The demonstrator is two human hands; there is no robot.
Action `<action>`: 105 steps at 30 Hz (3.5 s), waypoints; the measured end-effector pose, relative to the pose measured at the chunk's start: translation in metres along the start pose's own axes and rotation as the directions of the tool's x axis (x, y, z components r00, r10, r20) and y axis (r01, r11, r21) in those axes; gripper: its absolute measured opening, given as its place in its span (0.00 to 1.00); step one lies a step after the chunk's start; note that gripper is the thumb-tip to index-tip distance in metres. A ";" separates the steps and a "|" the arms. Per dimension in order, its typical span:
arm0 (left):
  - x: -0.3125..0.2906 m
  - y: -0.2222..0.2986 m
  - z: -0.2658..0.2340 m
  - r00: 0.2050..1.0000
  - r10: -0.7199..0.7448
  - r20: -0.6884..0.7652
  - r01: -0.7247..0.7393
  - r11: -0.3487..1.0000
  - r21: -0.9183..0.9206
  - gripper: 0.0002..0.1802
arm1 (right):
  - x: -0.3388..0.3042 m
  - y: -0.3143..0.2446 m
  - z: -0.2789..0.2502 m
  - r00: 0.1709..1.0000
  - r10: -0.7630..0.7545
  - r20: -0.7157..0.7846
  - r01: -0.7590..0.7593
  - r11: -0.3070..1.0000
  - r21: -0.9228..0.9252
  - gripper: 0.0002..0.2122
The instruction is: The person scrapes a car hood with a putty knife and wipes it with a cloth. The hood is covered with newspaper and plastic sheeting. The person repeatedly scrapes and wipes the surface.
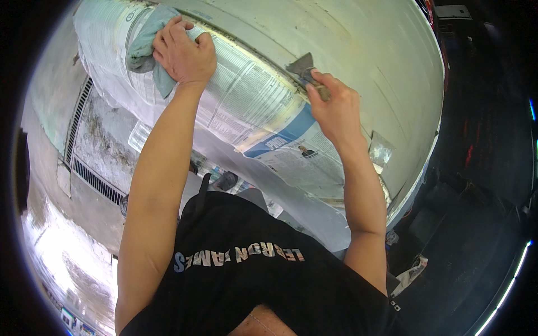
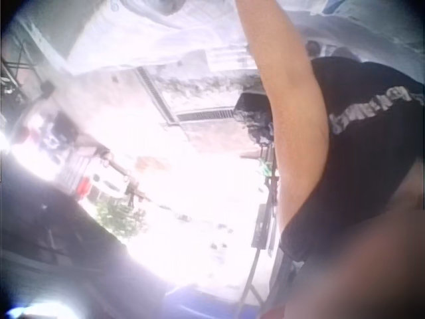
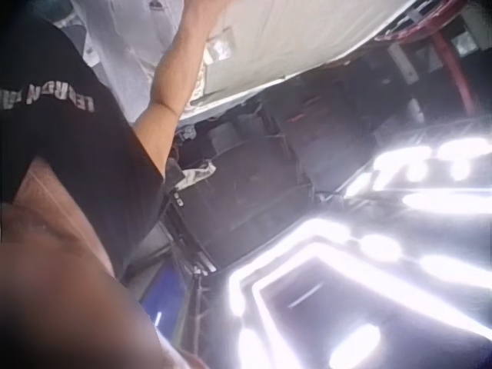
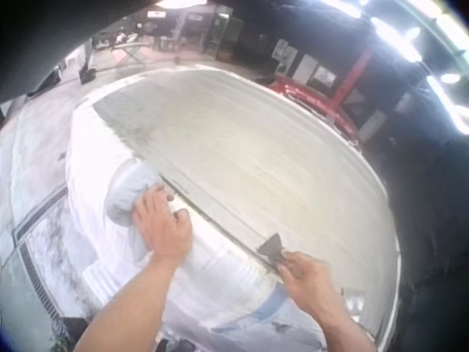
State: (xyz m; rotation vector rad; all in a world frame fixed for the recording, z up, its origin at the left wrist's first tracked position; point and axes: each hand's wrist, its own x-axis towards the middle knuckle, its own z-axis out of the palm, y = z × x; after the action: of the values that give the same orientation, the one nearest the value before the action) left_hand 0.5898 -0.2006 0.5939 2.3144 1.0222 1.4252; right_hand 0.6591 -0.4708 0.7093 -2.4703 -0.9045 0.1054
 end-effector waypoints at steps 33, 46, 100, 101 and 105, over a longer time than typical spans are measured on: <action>-0.003 0.004 -0.004 0.999 -0.031 0.034 0.031 0.999 -0.010 0.15 | -0.004 0.004 0.017 0.991 -0.102 -0.084 0.094 0.991 -0.092 0.14; -0.002 -0.003 -0.001 0.999 -0.010 0.045 0.010 1.000 0.006 0.18 | 0.005 -0.028 -0.065 0.830 0.046 -0.555 0.083 0.975 0.205 0.18; -0.004 0.000 0.001 0.999 -0.036 0.035 0.036 0.999 0.008 0.14 | -0.045 0.046 -0.027 0.978 0.192 0.078 -0.201 0.972 0.122 0.17; -0.005 -0.001 0.001 0.999 -0.029 0.033 0.029 1.000 0.003 0.14 | -0.043 0.037 -0.029 0.961 0.253 0.114 -0.265 0.957 0.114 0.17; -0.004 -0.002 0.000 1.000 -0.006 0.024 0.006 1.000 0.007 0.16 | -0.046 0.051 -0.032 0.970 0.214 0.119 -0.226 0.969 0.099 0.17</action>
State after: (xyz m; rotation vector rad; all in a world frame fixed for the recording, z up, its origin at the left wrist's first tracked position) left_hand 0.5878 -0.2020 0.5907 2.3259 1.0285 1.3909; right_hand 0.6604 -0.5467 0.7084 -2.4709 -0.6438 0.3588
